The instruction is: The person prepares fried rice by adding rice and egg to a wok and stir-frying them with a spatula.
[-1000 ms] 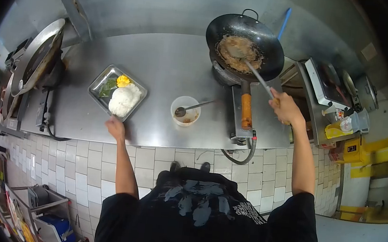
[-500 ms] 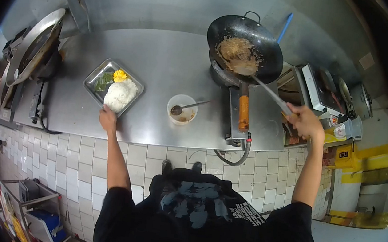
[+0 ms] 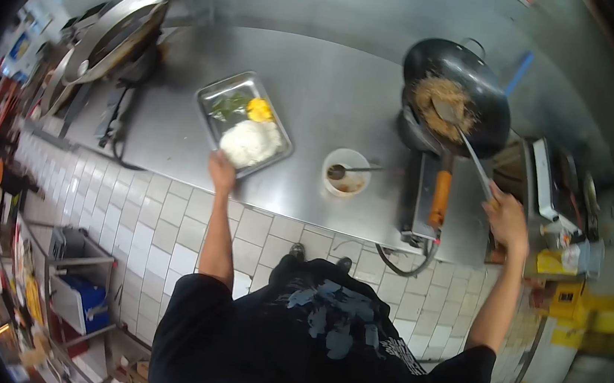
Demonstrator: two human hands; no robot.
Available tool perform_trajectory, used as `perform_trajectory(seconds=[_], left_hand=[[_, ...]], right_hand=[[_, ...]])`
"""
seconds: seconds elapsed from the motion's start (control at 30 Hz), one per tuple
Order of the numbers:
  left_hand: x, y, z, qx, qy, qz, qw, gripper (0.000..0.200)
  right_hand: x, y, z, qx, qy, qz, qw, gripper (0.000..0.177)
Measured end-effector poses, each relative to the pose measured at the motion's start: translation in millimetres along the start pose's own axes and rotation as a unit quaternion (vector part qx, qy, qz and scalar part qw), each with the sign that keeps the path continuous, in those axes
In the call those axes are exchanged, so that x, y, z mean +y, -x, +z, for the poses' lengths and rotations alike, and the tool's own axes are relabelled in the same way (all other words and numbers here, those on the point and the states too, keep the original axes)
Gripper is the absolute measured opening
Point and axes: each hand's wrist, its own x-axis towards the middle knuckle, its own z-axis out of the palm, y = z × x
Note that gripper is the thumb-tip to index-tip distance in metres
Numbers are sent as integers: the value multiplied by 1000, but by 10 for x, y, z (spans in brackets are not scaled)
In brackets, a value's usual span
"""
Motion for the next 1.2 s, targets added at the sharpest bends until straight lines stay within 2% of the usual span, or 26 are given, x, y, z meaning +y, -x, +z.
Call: perform_trajectory(seconds=[0.03,0.07,0.17,0.23,0.27,0.3,0.37,0.4,0.5,0.57,0.6,0.63,0.7,0.73,0.77,0.8,0.83,0.87,0.9,0.93,0.97,1.03,1.07,1.13,1.17,1.2], left_hand=[[278,4,-151,-36,46,-52,997,45],[356,-28,-236,-37,44,-54,997,44],[116,14,-74,-18,43,0,999,43],[377,33,-115,-42,92,-42,994,42],[406,49,-68,-44,61,-35,997,41],[403,48,-44,-38,29,-29,998,40],[371,32,27,-33,-32,-35,998,39],[338,38,51,-29,-64,-39,997,38],[94,77,29,-3,-206,-5,978,35],[656,394,-255,125,-137,24,982,32],[1018,655,-420,190,-105,36,975,30],[1293,974,-474,101,-31,-1,994,28],[1501,1705,-407,-109,73,-41,990,24],[1729,2057,-349,-213,81,42,973,22],[1751,2379,-154,-363,129,43,922,21],[1808,2707,112,-507,198,-12,839,21],[2072,2915,295,-602,302,-65,736,23],[2247,3096,579,-682,237,-114,682,30],[2443,3267,808,-698,269,-172,641,35],[2616,3439,1014,-710,300,-231,594,41],[2727,3612,1194,-687,314,-161,636,45],[2933,3857,1366,-616,359,-222,665,37],[3002,3942,1420,-585,370,-243,680,35],[3130,4017,1409,-531,410,-289,683,29],[3245,4014,1323,-514,394,-262,715,28],[3349,4001,1239,-494,378,-239,746,26]], right_hand=[[126,-9,12,45,26,-64,997,53],[82,67,-181,-6,-81,-3,997,51],[77,97,-312,-53,-92,39,994,45],[-212,-170,-52,-25,-34,89,995,46],[-153,-245,150,-7,-80,86,993,48],[-164,-176,68,-44,-111,123,985,48],[-224,-102,-303,-114,-176,184,960,47],[-240,-5,-526,-147,-196,252,936,47],[-188,-40,-656,-116,-84,149,978,45],[-104,-277,-182,-14,-12,97,995,43],[-262,-365,-150,-77,-84,158,981,42],[-371,-443,-140,-137,-155,215,955,42],[-76,-270,-221,-135,-177,133,966,41],[128,-153,-284,-134,-189,89,969,41],[327,-58,-363,-121,-192,48,973,41],[368,-62,-480,-142,-195,97,966,42],[436,-44,-556,-165,-198,148,955,43],[623,-140,-308,-75,-144,41,986,44],[871,-315,126,17,-88,-67,994,44],[1055,-357,372,109,-30,-173,978,45],[1030,-267,266,14,-124,-86,989,45],[715,-213,-224,-175,-284,84,939,44],[875,-138,-353,-194,-326,91,921,42],[945,-43,-655,-215,-272,124,930,42],[926,-47,-682,-210,-236,152,936,43],[1000,-115,-451,-133,-143,57,979,43]])
